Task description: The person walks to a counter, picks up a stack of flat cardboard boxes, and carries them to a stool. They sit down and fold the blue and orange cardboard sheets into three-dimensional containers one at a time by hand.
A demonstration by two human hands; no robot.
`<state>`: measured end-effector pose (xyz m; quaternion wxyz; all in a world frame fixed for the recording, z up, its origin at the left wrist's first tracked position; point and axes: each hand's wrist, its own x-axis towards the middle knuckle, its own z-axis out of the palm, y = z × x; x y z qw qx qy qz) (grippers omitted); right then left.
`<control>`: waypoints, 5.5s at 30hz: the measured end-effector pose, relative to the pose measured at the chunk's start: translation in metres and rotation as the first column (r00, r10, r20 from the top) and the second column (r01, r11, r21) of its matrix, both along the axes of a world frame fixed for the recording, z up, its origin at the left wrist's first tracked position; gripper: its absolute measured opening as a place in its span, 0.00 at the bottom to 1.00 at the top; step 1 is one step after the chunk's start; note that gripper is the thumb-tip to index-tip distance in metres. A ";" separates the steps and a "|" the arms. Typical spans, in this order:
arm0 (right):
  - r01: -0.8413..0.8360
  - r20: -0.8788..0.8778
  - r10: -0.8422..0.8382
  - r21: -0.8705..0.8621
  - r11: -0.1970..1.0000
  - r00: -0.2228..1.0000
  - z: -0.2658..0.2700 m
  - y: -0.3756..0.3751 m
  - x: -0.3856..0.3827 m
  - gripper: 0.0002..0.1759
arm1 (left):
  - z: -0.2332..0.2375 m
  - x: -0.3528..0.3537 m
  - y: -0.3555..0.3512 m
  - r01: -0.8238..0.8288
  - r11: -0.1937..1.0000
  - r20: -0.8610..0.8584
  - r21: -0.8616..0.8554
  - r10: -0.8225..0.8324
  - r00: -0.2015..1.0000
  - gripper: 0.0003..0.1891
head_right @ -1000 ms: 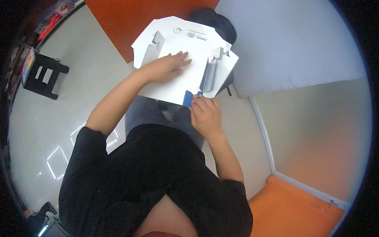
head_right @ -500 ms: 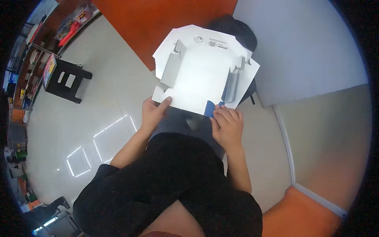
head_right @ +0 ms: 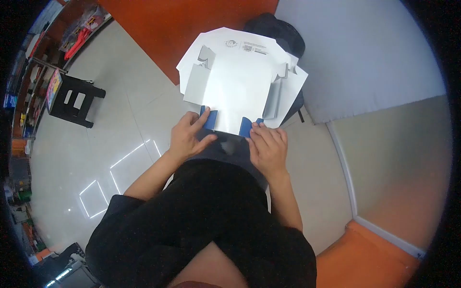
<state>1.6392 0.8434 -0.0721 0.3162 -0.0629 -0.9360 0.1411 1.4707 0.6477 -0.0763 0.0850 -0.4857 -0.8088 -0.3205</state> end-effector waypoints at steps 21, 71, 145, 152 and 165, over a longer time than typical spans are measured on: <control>0.130 0.070 -0.120 -0.172 0.977 0.990 0.025 0.002 0.004 0.26 | -0.018 -0.003 0.018 -0.564 0.774 0.953 0.288 -0.289 0.091 0.30; -0.401 -0.532 0.075 -0.529 0.748 0.843 0.191 0.024 -0.048 0.23 | 0.125 -0.005 0.075 0.284 0.785 0.084 0.550 -0.391 0.917 0.32; -0.298 -0.593 -0.150 -0.587 0.752 0.791 0.121 -0.001 -0.072 0.14 | 0.109 -0.018 0.100 0.090 0.706 0.360 0.703 -0.462 0.810 0.36; -0.389 -0.350 0.187 -0.699 0.599 0.918 0.148 0.005 -0.055 0.28 | 0.110 -0.019 0.099 0.071 0.650 0.384 0.757 -0.530 0.756 0.56; -0.446 -0.475 -0.009 -0.831 0.332 0.880 0.146 0.015 -0.055 0.13 | 0.104 -0.010 0.097 0.320 0.734 0.207 0.599 -0.528 0.824 0.41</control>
